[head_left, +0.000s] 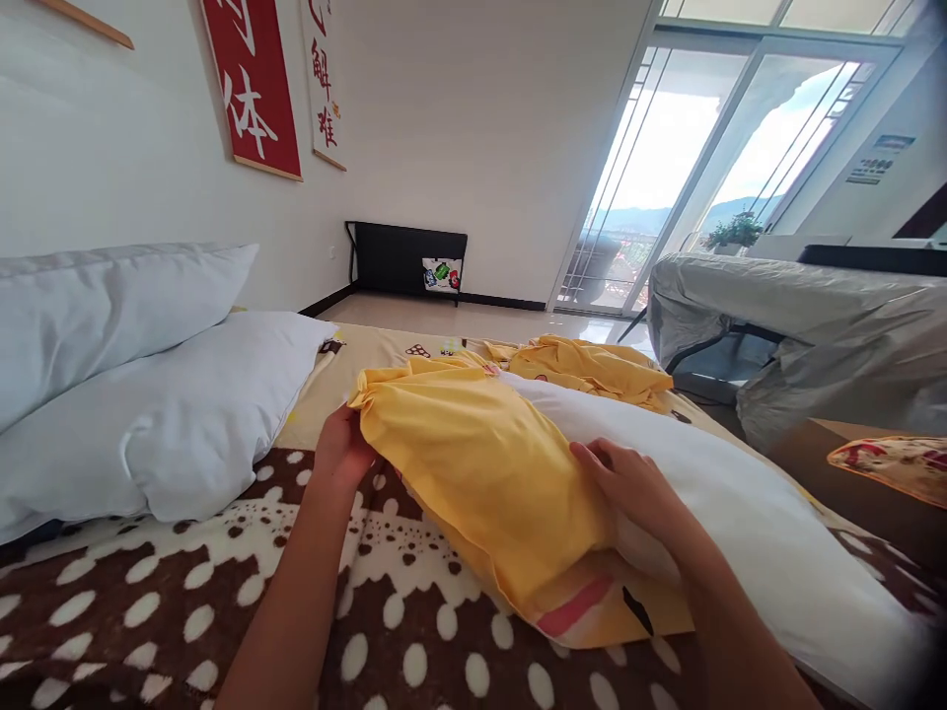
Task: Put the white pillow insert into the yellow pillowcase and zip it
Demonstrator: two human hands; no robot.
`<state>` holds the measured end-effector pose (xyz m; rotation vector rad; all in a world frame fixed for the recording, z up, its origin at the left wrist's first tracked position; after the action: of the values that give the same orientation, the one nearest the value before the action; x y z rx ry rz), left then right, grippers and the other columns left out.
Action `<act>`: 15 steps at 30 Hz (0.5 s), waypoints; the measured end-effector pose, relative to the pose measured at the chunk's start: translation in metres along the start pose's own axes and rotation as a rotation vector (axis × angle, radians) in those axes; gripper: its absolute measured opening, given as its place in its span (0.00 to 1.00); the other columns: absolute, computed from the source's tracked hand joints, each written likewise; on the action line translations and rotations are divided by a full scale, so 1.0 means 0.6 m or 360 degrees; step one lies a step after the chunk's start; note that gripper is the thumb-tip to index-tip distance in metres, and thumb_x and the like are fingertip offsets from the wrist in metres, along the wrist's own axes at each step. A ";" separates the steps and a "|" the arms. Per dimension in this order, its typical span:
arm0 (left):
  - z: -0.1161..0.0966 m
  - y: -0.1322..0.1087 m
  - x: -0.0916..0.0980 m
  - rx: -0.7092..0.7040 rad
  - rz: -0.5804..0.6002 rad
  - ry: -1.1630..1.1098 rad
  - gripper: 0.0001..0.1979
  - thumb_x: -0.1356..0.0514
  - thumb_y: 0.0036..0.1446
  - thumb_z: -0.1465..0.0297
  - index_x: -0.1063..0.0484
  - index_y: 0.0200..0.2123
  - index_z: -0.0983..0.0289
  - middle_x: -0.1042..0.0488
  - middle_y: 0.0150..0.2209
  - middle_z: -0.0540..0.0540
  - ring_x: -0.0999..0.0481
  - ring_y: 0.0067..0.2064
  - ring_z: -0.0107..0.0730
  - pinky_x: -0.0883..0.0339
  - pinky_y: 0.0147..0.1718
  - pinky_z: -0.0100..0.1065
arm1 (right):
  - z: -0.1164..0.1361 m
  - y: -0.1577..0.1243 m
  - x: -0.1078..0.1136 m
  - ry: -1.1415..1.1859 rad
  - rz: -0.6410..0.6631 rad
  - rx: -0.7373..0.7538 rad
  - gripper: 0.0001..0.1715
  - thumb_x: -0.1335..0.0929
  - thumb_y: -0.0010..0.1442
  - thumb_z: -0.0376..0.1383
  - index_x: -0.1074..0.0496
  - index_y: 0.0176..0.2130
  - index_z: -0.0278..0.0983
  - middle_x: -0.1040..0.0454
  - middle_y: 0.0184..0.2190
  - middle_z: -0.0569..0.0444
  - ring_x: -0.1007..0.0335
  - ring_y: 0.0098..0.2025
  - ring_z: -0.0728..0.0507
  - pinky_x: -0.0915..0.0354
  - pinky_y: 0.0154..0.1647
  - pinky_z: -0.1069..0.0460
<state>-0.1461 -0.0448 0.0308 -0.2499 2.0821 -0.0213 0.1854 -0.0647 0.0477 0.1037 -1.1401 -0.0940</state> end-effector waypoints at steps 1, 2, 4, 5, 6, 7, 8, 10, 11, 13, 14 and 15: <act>0.000 0.002 0.003 0.0001 -0.0009 -0.0005 0.23 0.51 0.49 0.83 0.29 0.48 0.71 0.22 0.34 0.59 0.21 0.37 0.38 0.28 0.44 0.37 | -0.003 -0.009 -0.002 -0.0016 0.0010 0.0000 0.23 0.42 0.61 0.51 0.34 0.25 0.39 0.28 0.26 0.52 0.35 0.29 0.43 0.46 0.31 0.50; -0.001 0.003 0.005 0.0002 -0.0014 -0.0004 0.22 0.51 0.49 0.83 0.29 0.47 0.71 0.22 0.33 0.58 0.21 0.35 0.37 0.27 0.43 0.36 | -0.004 -0.018 -0.006 -0.0009 0.0037 0.0030 0.22 0.40 0.60 0.51 0.34 0.26 0.39 0.28 0.26 0.52 0.35 0.30 0.43 0.45 0.31 0.50; -0.003 0.004 0.008 0.0014 -0.0011 -0.0011 0.22 0.51 0.49 0.83 0.29 0.47 0.71 0.22 0.31 0.58 0.21 0.34 0.35 0.27 0.41 0.36 | -0.002 -0.035 -0.016 0.0138 0.0160 0.0163 0.21 0.38 0.58 0.51 0.33 0.27 0.38 0.28 0.27 0.52 0.36 0.30 0.43 0.44 0.31 0.50; -0.004 0.005 0.009 0.0018 -0.0015 -0.0022 0.21 0.51 0.50 0.82 0.29 0.47 0.71 0.23 0.31 0.57 0.22 0.33 0.35 0.27 0.39 0.35 | -0.001 -0.043 -0.022 0.0285 0.0251 0.0235 0.20 0.37 0.57 0.52 0.32 0.29 0.38 0.28 0.28 0.52 0.35 0.31 0.43 0.43 0.31 0.50; -0.006 0.006 0.011 0.0021 -0.0025 -0.0036 0.21 0.51 0.50 0.81 0.29 0.47 0.71 0.23 0.31 0.57 0.22 0.33 0.35 0.26 0.38 0.34 | 0.000 -0.050 -0.027 0.0466 0.0335 0.0280 0.21 0.36 0.56 0.52 0.31 0.31 0.37 0.27 0.29 0.52 0.35 0.32 0.43 0.41 0.32 0.50; -0.008 0.007 0.013 0.0021 -0.0037 -0.0053 0.20 0.51 0.51 0.81 0.29 0.47 0.71 0.23 0.32 0.57 0.22 0.33 0.34 0.26 0.37 0.33 | -0.001 -0.055 -0.031 0.0666 0.0400 0.0291 0.21 0.35 0.56 0.52 0.31 0.33 0.37 0.27 0.31 0.52 0.34 0.34 0.43 0.40 0.34 0.51; -0.010 0.009 0.015 0.0018 -0.0038 -0.0070 0.20 0.51 0.51 0.80 0.29 0.46 0.71 0.23 0.32 0.57 0.22 0.33 0.34 0.26 0.36 0.32 | -0.004 -0.060 -0.035 0.0867 0.0452 0.0267 0.21 0.34 0.55 0.52 0.30 0.35 0.37 0.26 0.34 0.52 0.33 0.36 0.42 0.38 0.35 0.51; -0.012 0.015 0.018 0.0018 -0.0017 -0.0110 0.19 0.51 0.52 0.80 0.29 0.46 0.71 0.24 0.32 0.57 0.22 0.34 0.33 0.26 0.35 0.31 | -0.013 -0.065 -0.047 0.1203 0.0538 0.0143 0.21 0.32 0.55 0.51 0.29 0.39 0.37 0.26 0.38 0.51 0.32 0.41 0.41 0.36 0.40 0.51; -0.012 0.019 0.020 0.0028 -0.0013 -0.0133 0.18 0.51 0.53 0.80 0.29 0.45 0.70 0.24 0.31 0.57 0.22 0.34 0.33 0.26 0.35 0.31 | -0.018 -0.068 -0.056 0.1321 0.0592 0.0074 0.21 0.32 0.55 0.50 0.29 0.42 0.38 0.26 0.41 0.50 0.32 0.44 0.41 0.35 0.41 0.51; -0.010 0.028 0.028 0.0046 -0.0042 -0.0178 0.17 0.51 0.54 0.80 0.29 0.45 0.70 0.24 0.31 0.56 0.21 0.36 0.33 0.26 0.37 0.32 | -0.020 -0.072 -0.077 0.1435 0.0782 -0.0009 0.25 0.30 0.53 0.49 0.30 0.47 0.39 0.26 0.46 0.50 0.31 0.46 0.41 0.35 0.43 0.51; -0.009 0.033 0.034 0.0047 -0.0062 -0.0195 0.17 0.52 0.54 0.80 0.29 0.45 0.70 0.24 0.31 0.56 0.21 0.37 0.34 0.26 0.38 0.32 | -0.019 -0.075 -0.087 0.1429 0.0904 -0.0010 0.27 0.30 0.52 0.48 0.30 0.49 0.39 0.27 0.47 0.50 0.31 0.45 0.41 0.34 0.42 0.51; -0.009 0.039 0.040 0.0040 -0.0078 -0.0207 0.18 0.52 0.54 0.80 0.30 0.45 0.70 0.24 0.31 0.57 0.21 0.37 0.34 0.26 0.39 0.33 | -0.015 -0.078 -0.095 0.1395 0.1027 0.0009 0.28 0.29 0.52 0.47 0.30 0.49 0.39 0.27 0.48 0.50 0.30 0.44 0.42 0.34 0.41 0.51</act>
<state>-0.1660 -0.0269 0.0103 -0.2797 1.9452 -0.0589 0.1688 -0.1032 -0.0137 -0.2087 -0.2566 0.4901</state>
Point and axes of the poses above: each hand's wrist, its own y-axis towards the middle knuckle, its own x-axis out of the back of the hand, z = x × y, the point moved 5 cm from there along y, towards the middle knuckle
